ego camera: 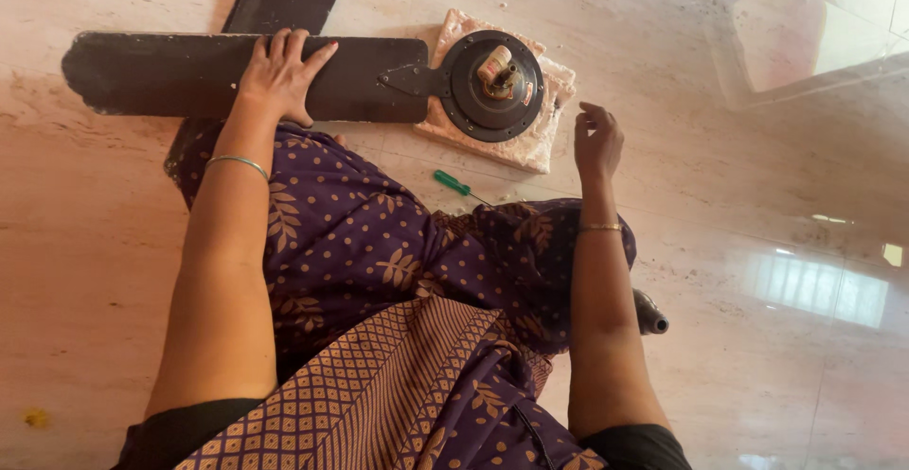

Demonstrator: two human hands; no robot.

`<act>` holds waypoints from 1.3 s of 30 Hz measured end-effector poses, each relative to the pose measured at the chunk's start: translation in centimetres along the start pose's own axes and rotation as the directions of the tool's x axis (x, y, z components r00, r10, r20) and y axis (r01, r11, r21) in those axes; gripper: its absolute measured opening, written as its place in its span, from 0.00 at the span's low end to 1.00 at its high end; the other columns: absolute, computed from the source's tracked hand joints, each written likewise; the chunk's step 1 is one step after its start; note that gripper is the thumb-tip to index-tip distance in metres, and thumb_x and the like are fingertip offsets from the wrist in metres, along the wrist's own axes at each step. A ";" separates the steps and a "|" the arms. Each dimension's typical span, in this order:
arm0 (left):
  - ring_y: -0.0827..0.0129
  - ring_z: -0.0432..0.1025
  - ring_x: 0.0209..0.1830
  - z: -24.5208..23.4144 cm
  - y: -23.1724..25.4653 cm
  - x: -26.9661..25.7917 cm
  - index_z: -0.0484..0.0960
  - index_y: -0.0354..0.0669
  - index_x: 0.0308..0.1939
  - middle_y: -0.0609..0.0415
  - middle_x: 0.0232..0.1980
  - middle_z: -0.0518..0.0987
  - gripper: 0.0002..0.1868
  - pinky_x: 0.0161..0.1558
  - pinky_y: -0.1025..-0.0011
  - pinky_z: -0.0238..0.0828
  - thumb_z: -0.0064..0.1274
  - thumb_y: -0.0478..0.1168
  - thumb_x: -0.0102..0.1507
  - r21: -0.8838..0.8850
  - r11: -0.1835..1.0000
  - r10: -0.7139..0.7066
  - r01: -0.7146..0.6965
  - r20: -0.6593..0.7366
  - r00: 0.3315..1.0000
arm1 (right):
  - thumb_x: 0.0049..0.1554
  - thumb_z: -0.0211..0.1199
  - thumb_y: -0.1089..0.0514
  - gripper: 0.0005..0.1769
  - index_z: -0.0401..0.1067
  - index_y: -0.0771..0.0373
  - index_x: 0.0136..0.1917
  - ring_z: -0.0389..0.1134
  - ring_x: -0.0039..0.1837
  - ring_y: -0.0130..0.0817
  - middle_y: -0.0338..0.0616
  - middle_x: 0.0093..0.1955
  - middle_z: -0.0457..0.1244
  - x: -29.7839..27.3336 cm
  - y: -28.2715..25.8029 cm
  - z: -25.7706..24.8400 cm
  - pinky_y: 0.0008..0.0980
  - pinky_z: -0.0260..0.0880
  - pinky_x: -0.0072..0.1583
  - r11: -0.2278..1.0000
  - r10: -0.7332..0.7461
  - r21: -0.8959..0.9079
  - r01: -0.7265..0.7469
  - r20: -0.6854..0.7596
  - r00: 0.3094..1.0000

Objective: The person sits on the floor and uses a screwdriver to loosen and remove screws from the central hub of a ceiling fan. They detach one fan blade and set it aside, then continue to loosen additional screws on the hub.

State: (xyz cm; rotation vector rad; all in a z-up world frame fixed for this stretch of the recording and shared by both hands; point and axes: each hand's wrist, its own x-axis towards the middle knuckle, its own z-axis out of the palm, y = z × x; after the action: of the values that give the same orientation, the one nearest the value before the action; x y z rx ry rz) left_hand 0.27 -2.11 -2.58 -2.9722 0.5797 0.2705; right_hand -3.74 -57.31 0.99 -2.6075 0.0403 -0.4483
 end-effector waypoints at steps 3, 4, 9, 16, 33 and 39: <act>0.45 0.50 0.79 0.1 -0.1 -0.1 0.51 0.66 0.84 0.42 0.76 0.56 0.80 0.73 0.43 0.51 0.79 0.58 0.31 0.008 1.000 0.001 -0.001 -0.032 0.999 | 0.58 0.64 0.59 0.11 0.80 0.58 0.55 0.74 0.47 0.38 0.47 0.47 0.72 0.6 3.1 2.3 0.38 0.73 0.51 0.976 0.212 0.038 -0.213 0.025 0.977; 0.45 0.51 0.78 0.2 0.0 -0.2 0.51 0.66 0.84 0.42 0.76 0.56 0.80 0.73 0.43 0.51 0.79 0.58 0.32 0.011 1.000 0.002 -0.002 -0.042 0.999 | 0.57 0.64 0.59 0.12 0.80 0.57 0.54 0.75 0.47 0.38 0.47 0.47 0.73 0.5 3.9 3.2 0.36 0.74 0.51 0.955 0.290 0.057 -0.293 0.044 0.956; 0.46 0.50 0.78 -0.1 0.2 -0.3 0.51 0.66 0.84 0.43 0.76 0.57 0.80 0.73 0.44 0.51 0.80 0.58 0.30 -0.011 1.000 -0.010 0.010 -0.033 0.999 | 0.56 0.63 0.59 0.11 0.81 0.52 0.52 0.72 0.52 0.46 0.48 0.51 0.72 0.5 5.1 7.2 0.44 0.71 0.54 0.966 0.241 -0.108 -0.233 0.065 0.968; 0.47 0.51 0.79 0.1 0.1 -0.6 0.52 0.65 0.84 0.43 0.76 0.58 0.80 0.74 0.44 0.51 0.79 0.58 0.31 0.004 1.000 -0.004 0.005 -0.061 0.998 | 0.55 0.61 0.57 0.09 0.78 0.50 0.49 0.70 0.55 0.47 0.42 0.49 0.70 0.6 3.9 8.6 0.47 0.69 0.54 0.961 0.241 -0.173 -0.218 0.129 0.962; 0.46 0.49 0.78 0.0 0.3 0.0 0.50 0.67 0.83 0.43 0.77 0.54 0.81 0.73 0.43 0.49 0.81 0.57 0.29 -0.046 0.999 -0.020 0.019 -0.025 0.999 | 0.55 0.66 0.67 0.08 0.80 0.63 0.49 0.74 0.47 0.39 0.49 0.49 0.68 0.6 1.9 6.7 0.35 0.77 0.49 0.983 0.142 0.133 -0.126 -0.119 0.983; 0.46 0.49 0.78 0.4 0.2 0.2 0.49 0.66 0.84 0.43 0.77 0.55 0.82 0.73 0.43 0.50 0.81 0.59 0.30 -0.010 1.000 -0.020 0.020 -0.016 1.000 | 0.60 0.67 0.67 0.08 0.80 0.61 0.53 0.74 0.52 0.36 0.48 0.53 0.69 -0.6 -7.2 4.6 0.30 0.81 0.50 0.938 -0.070 0.333 0.102 -0.106 0.992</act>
State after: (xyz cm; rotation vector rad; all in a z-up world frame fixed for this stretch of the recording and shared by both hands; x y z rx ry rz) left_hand 0.36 -2.37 -3.00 -2.9906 0.5512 0.2490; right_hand -3.24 -48.81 0.43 -2.2554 -0.1112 -0.5545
